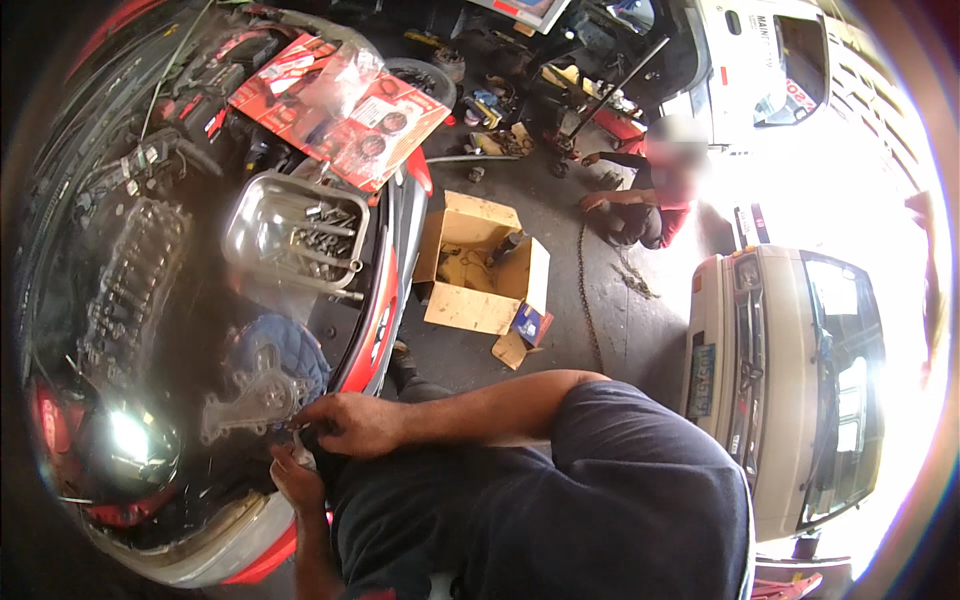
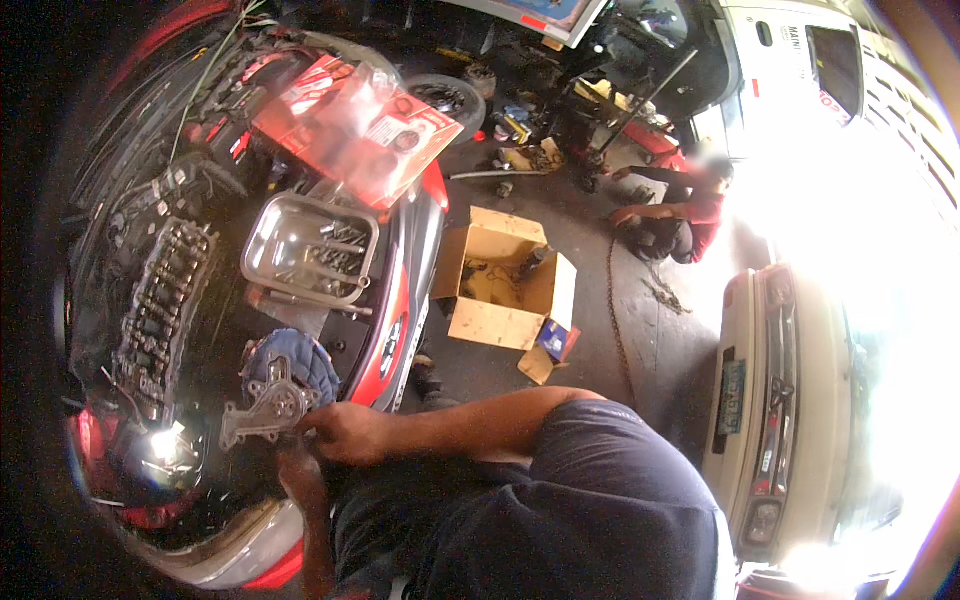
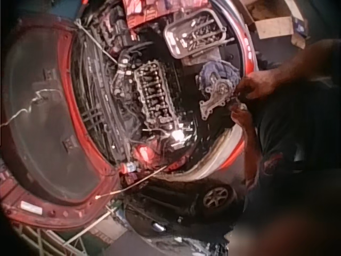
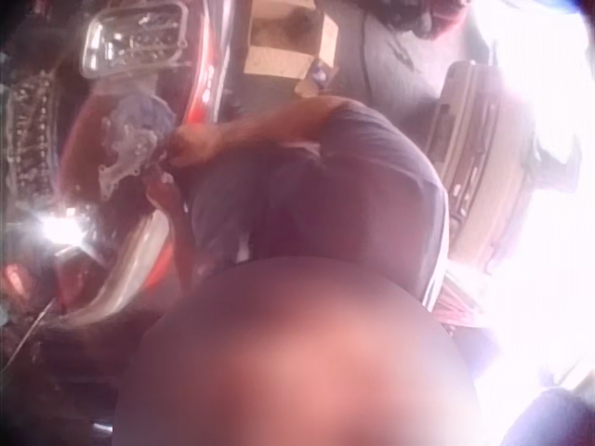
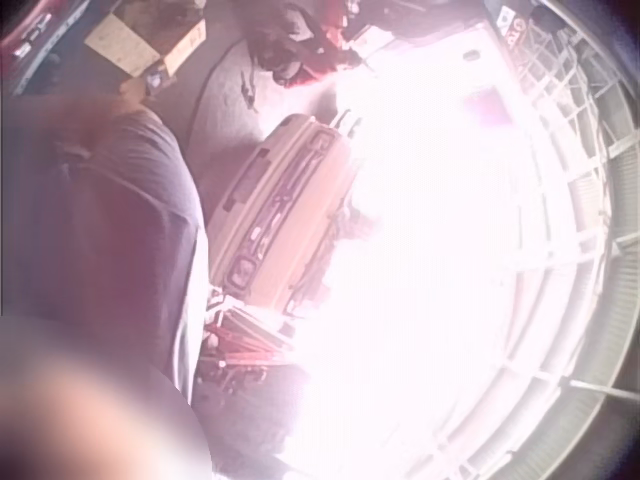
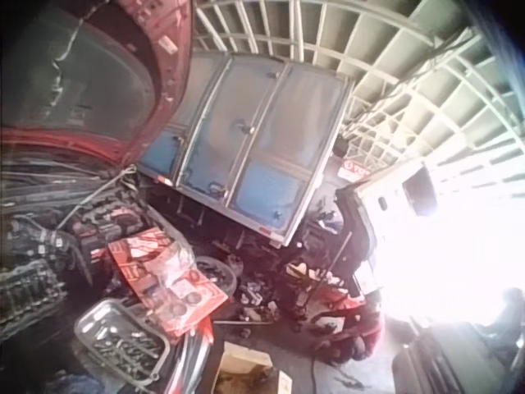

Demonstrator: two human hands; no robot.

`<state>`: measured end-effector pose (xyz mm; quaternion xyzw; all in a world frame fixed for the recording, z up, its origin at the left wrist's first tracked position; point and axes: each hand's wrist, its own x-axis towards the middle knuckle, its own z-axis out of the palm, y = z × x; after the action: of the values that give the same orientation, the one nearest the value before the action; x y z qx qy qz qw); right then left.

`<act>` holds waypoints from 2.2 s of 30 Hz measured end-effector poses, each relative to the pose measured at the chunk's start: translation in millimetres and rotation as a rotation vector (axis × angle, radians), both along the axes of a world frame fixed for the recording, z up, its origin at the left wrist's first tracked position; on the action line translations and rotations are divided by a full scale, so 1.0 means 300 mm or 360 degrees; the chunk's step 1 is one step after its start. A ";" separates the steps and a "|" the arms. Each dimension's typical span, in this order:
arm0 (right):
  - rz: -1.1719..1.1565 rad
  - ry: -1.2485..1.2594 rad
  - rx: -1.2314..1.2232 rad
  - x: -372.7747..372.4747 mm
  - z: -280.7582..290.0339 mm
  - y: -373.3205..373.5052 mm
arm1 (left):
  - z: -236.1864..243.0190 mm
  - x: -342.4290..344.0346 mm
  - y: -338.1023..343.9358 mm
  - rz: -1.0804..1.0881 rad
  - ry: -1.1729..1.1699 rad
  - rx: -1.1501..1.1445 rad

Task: The person applies sealant from a tube onto a metal engine component resting on the car's front end. They then pick up bolts from a tray and place them into the holes of the component before setting it aside.

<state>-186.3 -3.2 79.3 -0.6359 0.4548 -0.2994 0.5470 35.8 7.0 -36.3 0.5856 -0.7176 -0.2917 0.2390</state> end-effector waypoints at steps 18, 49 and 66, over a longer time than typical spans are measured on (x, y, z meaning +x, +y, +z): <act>0.0090 0.0253 -0.0187 -0.015 -0.027 -0.008 | -0.057 -0.002 0.028 -0.0034 -0.0350 -0.0810; 0.0930 0.1579 -0.1122 -0.010 -0.093 -0.189 | 0.045 -0.136 0.027 0.0754 0.1587 0.0735; 0.0789 0.1414 -0.0799 0.058 -0.103 -0.150 | 0.063 -0.130 0.014 0.0733 0.1503 0.0741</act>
<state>-168.9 -48.2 48.5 -0.8992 0.3931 0.0354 0.1889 -3.2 11.1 -17.4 0.5701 -0.3038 -0.6124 0.4557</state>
